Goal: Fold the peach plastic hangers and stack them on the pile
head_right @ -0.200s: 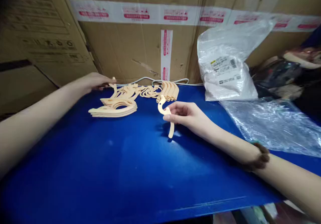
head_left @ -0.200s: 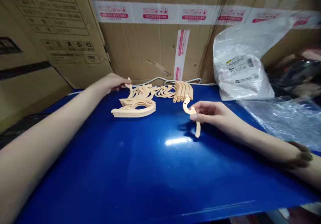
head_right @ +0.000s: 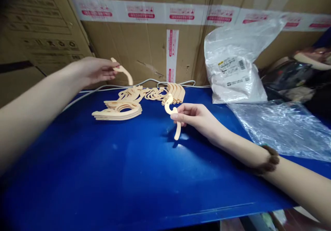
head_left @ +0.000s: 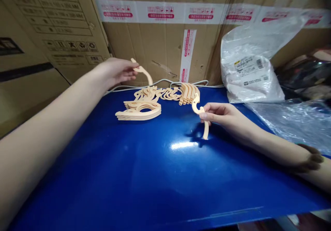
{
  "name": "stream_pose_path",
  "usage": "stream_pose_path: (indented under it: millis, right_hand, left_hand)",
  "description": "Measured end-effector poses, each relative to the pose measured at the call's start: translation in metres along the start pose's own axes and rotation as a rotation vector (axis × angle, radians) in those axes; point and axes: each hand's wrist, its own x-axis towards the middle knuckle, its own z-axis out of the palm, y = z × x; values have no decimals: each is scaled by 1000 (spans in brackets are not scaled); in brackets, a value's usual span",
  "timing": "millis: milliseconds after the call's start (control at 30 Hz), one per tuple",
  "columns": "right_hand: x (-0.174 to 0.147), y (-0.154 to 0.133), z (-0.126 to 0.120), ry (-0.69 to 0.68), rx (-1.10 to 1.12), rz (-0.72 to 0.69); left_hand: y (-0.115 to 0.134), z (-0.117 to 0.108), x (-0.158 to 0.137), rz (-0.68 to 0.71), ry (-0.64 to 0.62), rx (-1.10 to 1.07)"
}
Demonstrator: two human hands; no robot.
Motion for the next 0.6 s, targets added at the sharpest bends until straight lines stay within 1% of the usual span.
stream_pose_path:
  millis: [67,133,167,200,300,367,433,533,600]
  right_hand:
    - [1,1,-2,38,34,-38]
    - [1,1,-3,78,67,-69]
    - [2,1,-4,95,79,-81]
    - [2,1,-5,107,86,-88]
    - [1,1,-5,109,85,-76]
    - [1,1,-4,79,70,-49]
    - [2,1,-2,43,50,-21]
    - [3,0,1,2,13,1]
    - [3,0,2,-37,-21,8]
  left_hand:
    - [20,14,-9,-13,-81,-73]
    - [38,33,-22,-19,-174,-106]
    - [45,44,-30,-14,-238,-109]
    - [51,54,-38,0,-347,-99]
    - [59,77,-58,60,-620,-75]
    - [59,86,-67,105,-721,-118]
    - [58,91,-72,88,-747,-159]
    - [56,96,-75,42,-726,-219]
    - [55,97,-75,50,-738,-231]
